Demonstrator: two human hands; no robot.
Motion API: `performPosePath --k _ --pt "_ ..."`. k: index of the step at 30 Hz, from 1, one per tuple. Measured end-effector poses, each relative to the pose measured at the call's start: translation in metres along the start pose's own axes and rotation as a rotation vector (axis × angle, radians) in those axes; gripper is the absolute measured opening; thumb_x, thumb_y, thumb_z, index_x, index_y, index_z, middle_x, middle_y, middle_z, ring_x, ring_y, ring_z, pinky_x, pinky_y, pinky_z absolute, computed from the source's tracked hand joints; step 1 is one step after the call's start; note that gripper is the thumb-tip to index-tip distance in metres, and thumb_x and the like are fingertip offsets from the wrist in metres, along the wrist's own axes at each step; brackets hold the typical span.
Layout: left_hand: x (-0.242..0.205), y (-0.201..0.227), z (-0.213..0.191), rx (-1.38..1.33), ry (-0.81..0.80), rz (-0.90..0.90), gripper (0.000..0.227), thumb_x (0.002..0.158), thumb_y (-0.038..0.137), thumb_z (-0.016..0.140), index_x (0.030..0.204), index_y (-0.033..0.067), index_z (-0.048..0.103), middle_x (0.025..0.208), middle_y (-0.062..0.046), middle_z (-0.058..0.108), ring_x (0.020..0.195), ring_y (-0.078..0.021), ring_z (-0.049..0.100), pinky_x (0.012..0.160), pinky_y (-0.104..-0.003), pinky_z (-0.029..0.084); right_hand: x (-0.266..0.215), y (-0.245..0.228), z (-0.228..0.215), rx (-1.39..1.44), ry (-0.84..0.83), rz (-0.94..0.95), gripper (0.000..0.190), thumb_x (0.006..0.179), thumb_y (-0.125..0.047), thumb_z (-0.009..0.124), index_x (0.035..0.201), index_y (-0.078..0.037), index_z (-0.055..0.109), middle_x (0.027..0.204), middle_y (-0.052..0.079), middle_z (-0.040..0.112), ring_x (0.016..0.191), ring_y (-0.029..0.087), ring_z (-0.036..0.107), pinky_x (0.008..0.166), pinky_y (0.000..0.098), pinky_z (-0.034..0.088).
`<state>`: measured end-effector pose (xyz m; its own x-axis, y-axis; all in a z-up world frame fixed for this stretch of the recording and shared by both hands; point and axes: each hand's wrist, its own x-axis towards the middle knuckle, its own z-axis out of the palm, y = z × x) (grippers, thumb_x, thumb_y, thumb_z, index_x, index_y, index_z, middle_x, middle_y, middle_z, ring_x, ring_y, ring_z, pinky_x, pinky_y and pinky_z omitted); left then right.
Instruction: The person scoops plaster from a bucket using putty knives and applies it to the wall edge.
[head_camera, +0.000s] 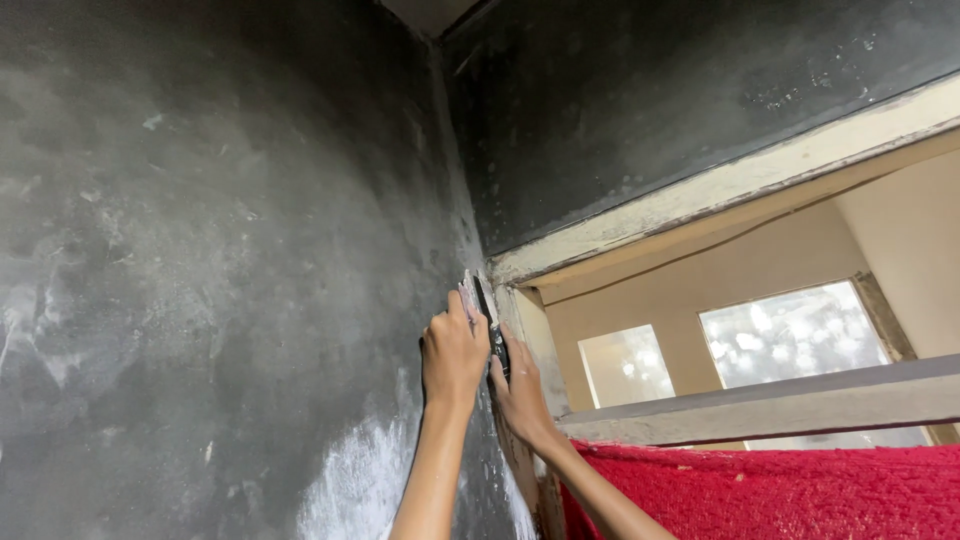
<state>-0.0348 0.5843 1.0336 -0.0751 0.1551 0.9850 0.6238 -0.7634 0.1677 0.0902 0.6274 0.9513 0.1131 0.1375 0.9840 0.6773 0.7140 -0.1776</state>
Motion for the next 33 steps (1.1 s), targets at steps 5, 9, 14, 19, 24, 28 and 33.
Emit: performPosePath --k 5,9,14,19,24,28,33 --pt "-0.002 0.001 -0.003 0.013 0.009 0.009 0.021 0.097 0.020 0.056 0.095 -0.0005 0.060 0.071 -0.029 0.067 0.071 -0.0475 0.069 0.061 -0.053 0.056 -0.014 0.001 -0.008 -0.016 -0.059 0.095 0.059 0.099 -0.011 0.057 0.154 -0.006 0.040 0.116 0.022 0.062 0.107 0.033 0.063 0.099 0.0384 0.048" --pt "-0.003 0.004 -0.003 0.008 0.009 0.016 0.022 0.097 0.019 0.055 0.094 -0.0015 0.060 0.070 -0.029 0.067 0.070 -0.0472 0.069 0.060 -0.053 0.056 -0.018 0.000 -0.026 0.004 -0.041 0.044 0.055 0.099 -0.011 0.057 0.152 -0.004 0.043 0.120 0.021 0.062 0.110 0.032 0.063 0.098 0.0393 0.047" --pt "-0.002 0.006 -0.005 -0.004 0.004 0.009 0.022 0.096 0.019 0.055 0.093 -0.0027 0.060 0.069 -0.030 0.066 0.070 -0.0473 0.069 0.060 -0.053 0.056 0.005 0.011 -0.019 0.050 0.046 0.043 0.052 0.099 -0.013 0.057 0.149 -0.003 0.047 0.120 0.022 0.066 0.108 0.031 0.067 0.097 0.0383 0.049" --pt "-0.003 0.006 -0.003 -0.012 0.021 0.012 0.022 0.095 0.019 0.057 0.093 -0.0030 0.060 0.069 -0.030 0.066 0.070 -0.0481 0.069 0.059 -0.054 0.055 0.011 0.021 -0.006 0.071 0.071 -0.003 0.050 0.100 -0.011 0.058 0.148 0.000 0.048 0.127 0.025 0.066 0.117 0.034 0.065 0.100 0.0402 0.047" --pt "-0.003 0.007 -0.004 -0.019 0.004 0.004 0.023 0.096 0.020 0.056 0.094 -0.0025 0.060 0.069 -0.030 0.066 0.070 -0.0482 0.068 0.060 -0.054 0.056 0.000 0.009 -0.013 0.023 0.052 0.114 0.054 0.098 -0.012 0.056 0.151 -0.001 0.046 0.115 0.023 0.066 0.108 0.035 0.065 0.098 0.0397 0.048" --pt "-0.003 0.008 -0.005 -0.019 -0.016 -0.022 0.023 0.095 0.021 0.056 0.094 -0.0019 0.060 0.070 -0.029 0.066 0.071 -0.0482 0.069 0.060 -0.054 0.056 0.002 0.014 -0.008 0.023 0.083 0.072 0.053 0.099 -0.011 0.057 0.150 -0.001 0.047 0.118 0.023 0.067 0.111 0.035 0.065 0.099 0.0404 0.047" --pt "-0.003 0.009 -0.004 -0.015 -0.025 -0.029 0.023 0.095 0.021 0.057 0.095 -0.0014 0.060 0.071 -0.029 0.067 0.072 -0.0485 0.068 0.060 -0.055 0.055 -0.002 0.018 -0.006 0.056 0.062 0.051 0.052 0.100 -0.012 0.058 0.149 -0.001 0.047 0.122 0.024 0.066 0.114 0.034 0.065 0.101 0.0407 0.047"
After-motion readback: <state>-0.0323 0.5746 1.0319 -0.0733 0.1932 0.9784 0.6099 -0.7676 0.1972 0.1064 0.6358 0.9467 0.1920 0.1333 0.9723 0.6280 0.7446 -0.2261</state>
